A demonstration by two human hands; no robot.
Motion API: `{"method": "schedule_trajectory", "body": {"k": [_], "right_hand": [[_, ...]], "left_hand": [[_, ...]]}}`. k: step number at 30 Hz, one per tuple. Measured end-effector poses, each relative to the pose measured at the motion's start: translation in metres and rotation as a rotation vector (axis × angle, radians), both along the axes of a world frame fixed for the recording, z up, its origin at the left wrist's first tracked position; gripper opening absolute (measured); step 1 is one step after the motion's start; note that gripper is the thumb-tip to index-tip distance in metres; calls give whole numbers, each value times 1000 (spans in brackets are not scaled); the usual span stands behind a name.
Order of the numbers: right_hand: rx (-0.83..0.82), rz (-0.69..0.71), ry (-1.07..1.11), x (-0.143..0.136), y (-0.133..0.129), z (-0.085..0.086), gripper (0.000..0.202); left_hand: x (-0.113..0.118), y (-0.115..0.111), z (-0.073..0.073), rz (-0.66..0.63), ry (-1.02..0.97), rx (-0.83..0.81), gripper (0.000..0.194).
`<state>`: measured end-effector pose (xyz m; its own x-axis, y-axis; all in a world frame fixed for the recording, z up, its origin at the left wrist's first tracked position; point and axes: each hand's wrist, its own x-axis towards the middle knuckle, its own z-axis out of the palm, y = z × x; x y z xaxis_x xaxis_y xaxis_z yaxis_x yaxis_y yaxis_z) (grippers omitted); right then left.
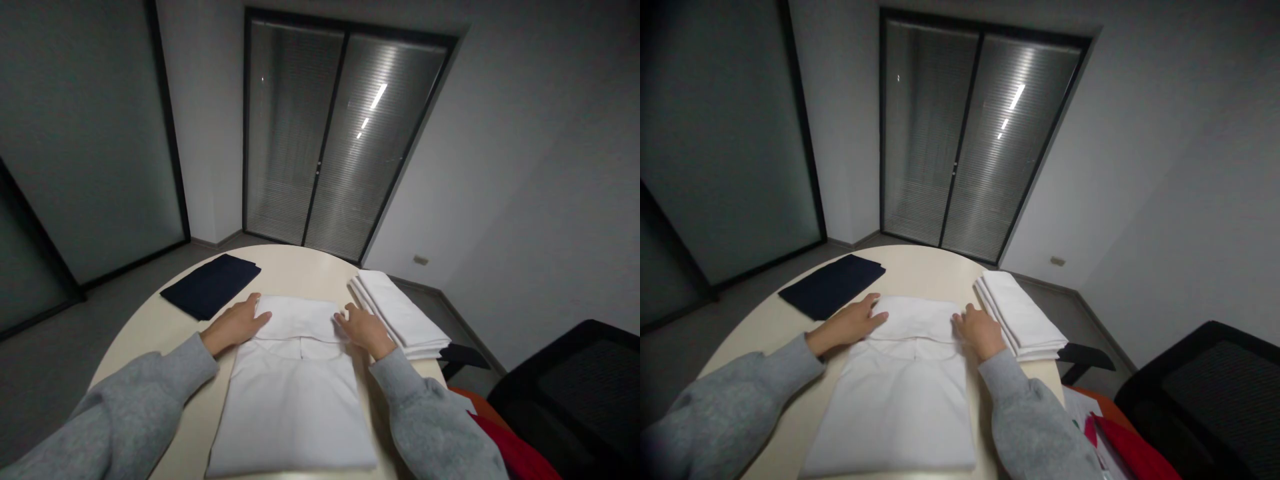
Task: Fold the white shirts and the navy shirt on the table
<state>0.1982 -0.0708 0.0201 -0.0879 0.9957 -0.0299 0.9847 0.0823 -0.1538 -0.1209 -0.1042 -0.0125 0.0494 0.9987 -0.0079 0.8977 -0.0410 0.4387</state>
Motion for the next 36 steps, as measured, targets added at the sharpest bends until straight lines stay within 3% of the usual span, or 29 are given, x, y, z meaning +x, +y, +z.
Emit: {"method": "schedule_trajectory", "body": {"k": [5,10,14,17,20,22,24,28,32,36], "right_hand": [[-23,92,172,11,9,-36,40],[-14,164,269,14,9,-42,48],[-37,206,199,14,-2,-44,45],[9,210,98,11,-11,-36,43],[93,228,17,-1,-11,-18,39],[142,279,-8,-16,-4,-4,42],[142,390,-11,-34,8,7,50],[-24,615,-39,-62,44,9,59],[-194,663,-118,-69,83,5,61],[-308,680,-194,-73,104,15,40]], "left_hand": [[-6,1,-9,-29,-105,40,55],[-9,2,-9,-54,-263,108,46],[-9,-5,-12,-80,-137,3,45],[-7,-13,-6,-84,44,33,44],[5,-22,13,-87,198,158,37],[20,-32,25,-170,217,287,36],[40,-44,30,-337,171,358,43],[72,-67,7,-591,127,252,67],[76,-71,-17,-644,111,209,66],[72,-69,-15,-643,84,251,66]]}}
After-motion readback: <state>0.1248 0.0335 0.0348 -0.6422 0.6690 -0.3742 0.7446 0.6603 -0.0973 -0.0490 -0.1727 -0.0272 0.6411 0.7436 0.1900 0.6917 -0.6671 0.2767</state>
